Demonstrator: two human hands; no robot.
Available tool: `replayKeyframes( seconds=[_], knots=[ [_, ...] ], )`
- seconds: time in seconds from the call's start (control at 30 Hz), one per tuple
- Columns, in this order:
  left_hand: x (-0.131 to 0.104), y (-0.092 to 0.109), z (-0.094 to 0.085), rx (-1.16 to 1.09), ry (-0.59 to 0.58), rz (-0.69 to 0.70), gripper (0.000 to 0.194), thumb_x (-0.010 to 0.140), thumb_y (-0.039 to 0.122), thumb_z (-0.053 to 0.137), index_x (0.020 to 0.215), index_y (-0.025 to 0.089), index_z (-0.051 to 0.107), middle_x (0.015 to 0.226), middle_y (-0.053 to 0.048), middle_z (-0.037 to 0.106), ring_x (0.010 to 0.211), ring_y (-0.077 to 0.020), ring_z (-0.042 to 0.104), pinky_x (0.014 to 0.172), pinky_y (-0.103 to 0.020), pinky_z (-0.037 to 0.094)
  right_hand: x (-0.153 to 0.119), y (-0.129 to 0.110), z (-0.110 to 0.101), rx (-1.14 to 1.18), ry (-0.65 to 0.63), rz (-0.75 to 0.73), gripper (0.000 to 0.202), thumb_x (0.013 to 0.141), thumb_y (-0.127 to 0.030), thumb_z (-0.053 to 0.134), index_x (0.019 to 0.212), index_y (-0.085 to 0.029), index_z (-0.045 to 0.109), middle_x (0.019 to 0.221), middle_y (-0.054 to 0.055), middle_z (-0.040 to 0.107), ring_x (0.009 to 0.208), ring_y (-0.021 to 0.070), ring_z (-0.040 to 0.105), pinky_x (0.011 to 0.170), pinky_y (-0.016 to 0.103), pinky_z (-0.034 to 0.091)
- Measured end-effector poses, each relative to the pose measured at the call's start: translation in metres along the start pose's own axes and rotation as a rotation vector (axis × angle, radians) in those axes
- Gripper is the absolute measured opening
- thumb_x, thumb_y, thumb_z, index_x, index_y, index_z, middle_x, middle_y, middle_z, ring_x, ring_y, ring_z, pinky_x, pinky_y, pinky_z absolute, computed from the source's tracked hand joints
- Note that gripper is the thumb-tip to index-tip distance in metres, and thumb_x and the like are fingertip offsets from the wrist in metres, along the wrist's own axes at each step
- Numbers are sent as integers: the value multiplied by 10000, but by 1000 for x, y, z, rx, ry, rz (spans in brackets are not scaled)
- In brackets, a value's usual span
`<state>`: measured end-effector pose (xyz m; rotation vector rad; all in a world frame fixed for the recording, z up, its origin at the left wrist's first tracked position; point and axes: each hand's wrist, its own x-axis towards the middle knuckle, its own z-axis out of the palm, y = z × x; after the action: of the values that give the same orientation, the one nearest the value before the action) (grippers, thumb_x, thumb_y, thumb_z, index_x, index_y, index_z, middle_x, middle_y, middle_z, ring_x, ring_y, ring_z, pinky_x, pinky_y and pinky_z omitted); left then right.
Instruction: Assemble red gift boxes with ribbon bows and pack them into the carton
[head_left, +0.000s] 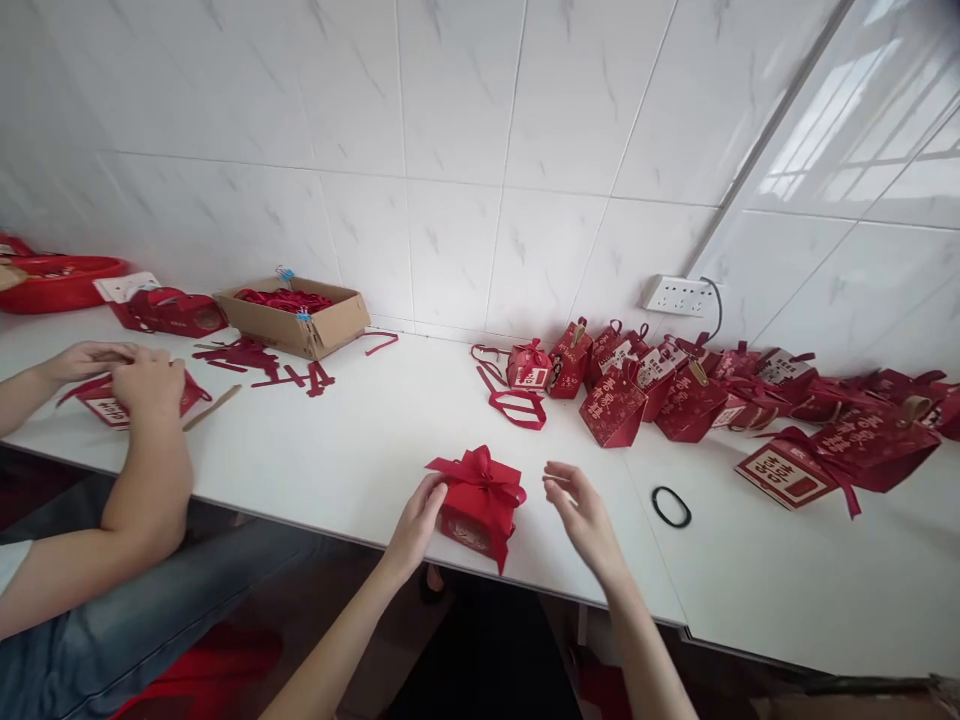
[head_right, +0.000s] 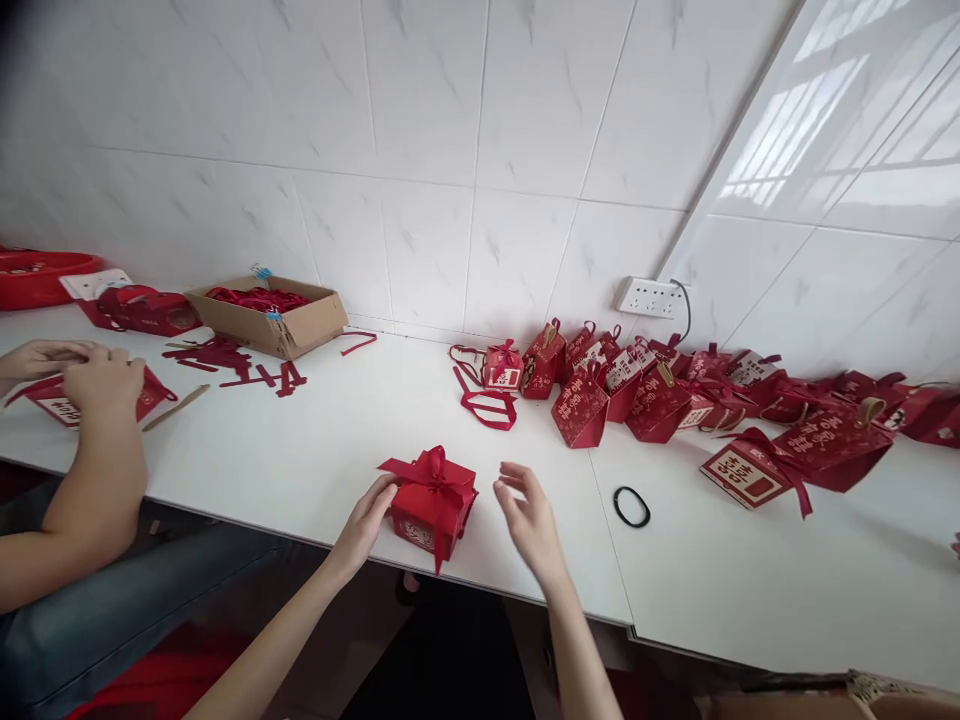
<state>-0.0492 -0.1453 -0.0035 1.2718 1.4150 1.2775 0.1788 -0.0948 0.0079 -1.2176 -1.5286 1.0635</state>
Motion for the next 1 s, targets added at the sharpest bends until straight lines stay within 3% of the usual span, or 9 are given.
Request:
replayKeyframes(
  seconds=[0.13, 0.27, 0.37, 0.47, 0.67, 0.77, 0.83, 0.93, 1.0],
  knots=[
    [-6, 2, 2, 3, 52, -58, 388, 808, 478, 466, 1064, 204, 565, 1019, -71, 638, 937, -210, 607, 798, -326, 501, -36, -8, 14, -20, 46, 39, 405, 858, -576, 424, 968, -208, 554, 1015, 102, 630, 961, 228, 591, 784, 329, 499],
    [25, 24, -4, 45, 220, -45, 412, 795, 474, 372, 1016, 175, 550, 816, -33, 556, 765, -170, 560, 626, -268, 460, -32, -20, 10, -119, 30, 96, 508, 878, -639, 286, 635, -217, 427, 621, 14, 503, 614, 166, 483, 588, 273, 410],
    [49, 51, -2, 264, 1, -31, 372, 794, 477, 432, 970, 198, 604, 851, -28, 580, 781, -170, 548, 677, -273, 447, -22, -24, 6, -150, -18, 149, 566, 844, -696, 274, 541, -219, 297, 525, -18, 359, 516, 130, 345, 513, 264, 311],
    [54, 72, 4, 497, -196, -22, 382, 795, 522, 480, 989, 227, 625, 953, -33, 602, 811, -181, 562, 722, -290, 450, -17, -28, 7, -136, -80, 203, 566, 816, -705, 341, 548, -220, 223, 523, -38, 262, 503, 103, 242, 482, 258, 222],
    [32, 83, 10, 630, -199, 52, 279, 826, 472, 476, 798, 223, 599, 876, -24, 599, 756, -170, 563, 687, -281, 450, -17, -36, 7, 5, -201, 218, 524, 784, -654, 464, 553, -207, 318, 548, -48, 288, 516, 91, 252, 481, 242, 221],
    [34, 83, 10, 645, -195, 56, 315, 817, 486, 487, 954, 220, 586, 960, -30, 583, 745, -158, 566, 692, -284, 458, -15, -38, 4, 126, -265, 255, 474, 761, -617, 520, 579, -204, 375, 542, -57, 326, 496, 82, 258, 475, 232, 235],
    [39, 83, 9, 627, -286, 29, 354, 822, 509, 476, 1002, 227, 593, 958, -29, 594, 715, -153, 565, 676, -283, 456, -13, -39, 2, 188, -308, 273, 428, 759, -579, 541, 608, -204, 401, 543, -62, 339, 486, 78, 258, 473, 228, 243],
    [42, 83, 7, 576, -406, 2, 281, 837, 477, 466, 818, 236, 609, 861, -9, 619, 682, -150, 558, 641, -267, 440, -13, -38, 0, 200, -314, 268, 385, 775, -537, 544, 631, -203, 419, 543, -63, 363, 487, 78, 284, 486, 228, 269],
    [36, 83, 5, 571, -359, 19, 256, 834, 447, 478, 729, 231, 564, 808, 2, 610, 647, -145, 541, 615, -260, 428, -14, -37, -1, 189, -298, 261, 377, 784, -528, 542, 637, -203, 421, 536, -62, 383, 492, 81, 308, 502, 232, 289]
  ],
)
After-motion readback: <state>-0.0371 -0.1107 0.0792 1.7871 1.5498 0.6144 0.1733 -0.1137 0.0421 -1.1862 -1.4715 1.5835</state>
